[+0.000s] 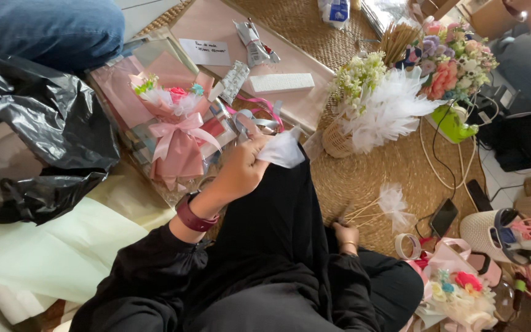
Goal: The person prepares decorative elements for bouquets by cutting white fabric and net with shears and attaching them to wooden sticks.
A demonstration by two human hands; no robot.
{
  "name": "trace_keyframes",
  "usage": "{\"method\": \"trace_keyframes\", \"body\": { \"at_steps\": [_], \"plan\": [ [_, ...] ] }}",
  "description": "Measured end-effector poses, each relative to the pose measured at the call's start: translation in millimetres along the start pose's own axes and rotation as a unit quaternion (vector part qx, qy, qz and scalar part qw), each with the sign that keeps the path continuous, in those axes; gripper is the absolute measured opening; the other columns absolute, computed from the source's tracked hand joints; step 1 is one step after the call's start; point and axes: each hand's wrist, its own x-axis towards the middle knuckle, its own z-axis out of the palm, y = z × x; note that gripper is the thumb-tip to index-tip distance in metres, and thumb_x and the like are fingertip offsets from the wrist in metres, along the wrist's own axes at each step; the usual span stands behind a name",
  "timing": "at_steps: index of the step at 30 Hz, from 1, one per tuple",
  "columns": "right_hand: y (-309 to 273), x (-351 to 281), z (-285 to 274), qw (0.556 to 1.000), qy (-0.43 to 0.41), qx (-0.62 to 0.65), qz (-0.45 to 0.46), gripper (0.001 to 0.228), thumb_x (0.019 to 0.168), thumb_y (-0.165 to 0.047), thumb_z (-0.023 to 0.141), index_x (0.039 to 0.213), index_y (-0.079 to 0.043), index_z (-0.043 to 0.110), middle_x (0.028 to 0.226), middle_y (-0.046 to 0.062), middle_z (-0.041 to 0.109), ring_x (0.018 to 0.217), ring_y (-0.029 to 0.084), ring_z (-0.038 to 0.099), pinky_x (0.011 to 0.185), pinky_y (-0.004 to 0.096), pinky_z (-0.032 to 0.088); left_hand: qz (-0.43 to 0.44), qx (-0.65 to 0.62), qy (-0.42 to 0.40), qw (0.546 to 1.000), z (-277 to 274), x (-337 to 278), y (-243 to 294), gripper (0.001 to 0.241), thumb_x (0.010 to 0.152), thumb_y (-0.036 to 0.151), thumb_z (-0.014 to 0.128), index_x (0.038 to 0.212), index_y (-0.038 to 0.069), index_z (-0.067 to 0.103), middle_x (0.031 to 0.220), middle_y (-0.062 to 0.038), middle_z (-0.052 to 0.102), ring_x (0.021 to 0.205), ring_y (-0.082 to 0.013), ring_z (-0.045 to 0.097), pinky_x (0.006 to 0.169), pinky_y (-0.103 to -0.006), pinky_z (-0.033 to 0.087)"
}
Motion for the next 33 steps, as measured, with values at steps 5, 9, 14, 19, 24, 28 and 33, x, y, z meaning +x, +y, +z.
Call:
{"method": "trace_keyframes", "body": {
  "at_steps": [5, 9, 14, 19, 24, 28, 33],
  "plan": [
    [15.0, -15.6, -21.0, 0.925, -0.035, 0.371, 0.071, 0.056, 0.074, -0.011, 0.069, 0.127, 0.000, 0.055, 0.110, 0.023, 0.056, 0.088, 0.036, 0.060, 0.075, 0.047, 0.058, -0.024, 0.003, 0.009, 1.000, 1.3, -2.0, -17.3, 0.019, 0.089, 0.019, 0.053, 0.078, 0.005, 0.062, 0.050, -0.011, 0.050, 0.052, -0.0234, 0.049, 0.050, -0.0353, 0.043],
    [17.0, -23.3, -27.1, 0.863, -0.098, 0.495, 0.013, 0.059, 0.081, -0.025, 0.079, 0.126, -0.001, 0.048, 0.076, 0.006, 0.055, 0.066, 0.015, 0.059, 0.061, 0.034, 0.058, -0.046, -0.009, -0.049, 0.998, -0.9, -4.7, -14.3, 0.024, 0.093, 0.024, 0.049, 0.080, 0.007, 0.060, 0.058, -0.013, 0.054, 0.059, -0.0269, 0.053, 0.060, -0.0366, 0.046],
    [-46.3, -126.8, -70.1, 0.851, -0.140, 0.471, -0.185, 0.039, 0.087, -0.015, 0.061, 0.122, 0.000, 0.054, 0.081, 0.012, 0.056, 0.076, 0.017, 0.056, 0.073, 0.035, 0.053, -0.079, -0.082, -0.137, 0.984, 9.9, -6.0, -19.4, 0.018, 0.095, 0.017, 0.043, 0.091, 0.012, 0.060, 0.068, -0.005, 0.056, 0.067, -0.0159, 0.051, 0.068, -0.0301, 0.048],
    [-86.8, -196.5, -89.3, 0.741, -0.325, 0.465, -0.359, 0.059, 0.084, -0.034, 0.071, 0.127, -0.007, 0.041, 0.112, 0.012, 0.056, 0.103, 0.019, 0.056, 0.096, 0.032, 0.043, -0.027, -0.051, -0.071, 0.996, 49.9, -15.3, -43.0, 0.014, 0.088, 0.007, 0.044, 0.083, 0.010, 0.057, 0.079, -0.005, 0.062, 0.075, -0.0171, 0.058, 0.072, -0.0326, 0.043],
    [-97.6, -189.4, -76.4, 0.685, -0.313, 0.559, -0.346, 0.058, 0.082, -0.032, 0.066, 0.126, -0.009, 0.036, 0.122, 0.023, 0.055, 0.114, 0.029, 0.057, 0.092, 0.044, 0.049, -0.079, -0.133, -0.067, 0.986, 111.2, -36.2, -47.7, 0.014, 0.094, 0.017, 0.049, 0.094, 0.017, 0.063, 0.078, -0.011, 0.066, 0.079, -0.0282, 0.066, 0.076, -0.0394, 0.051],
    [-80.1, -180.5, -79.6, 0.796, -0.170, 0.383, -0.437, 0.065, 0.088, 0.005, 0.050, 0.145, 0.001, 0.018, 0.134, 0.027, 0.045, 0.123, 0.028, 0.049, 0.094, 0.045, 0.048, -0.089, -0.151, -0.112, 0.978, 123.2, -37.2, -20.7, 0.011, 0.094, 0.020, 0.050, 0.091, 0.016, 0.060, 0.074, -0.009, 0.064, 0.075, -0.0257, 0.065, 0.074, -0.0388, 0.051],
    [-102.6, -185.0, -86.4, 0.729, -0.262, 0.563, -0.289, 0.062, 0.090, -0.030, 0.043, 0.147, -0.018, 0.021, 0.142, 0.021, 0.043, 0.124, 0.038, 0.048, 0.092, 0.063, 0.042, -0.136, -0.266, -0.139, 0.944, 120.9, -33.0, -2.3, 0.018, 0.095, 0.018, 0.047, 0.082, 0.015, 0.059, 0.055, 0.001, 0.046, 0.055, -0.0113, 0.050, 0.049, -0.0329, 0.049]
  ]
}}
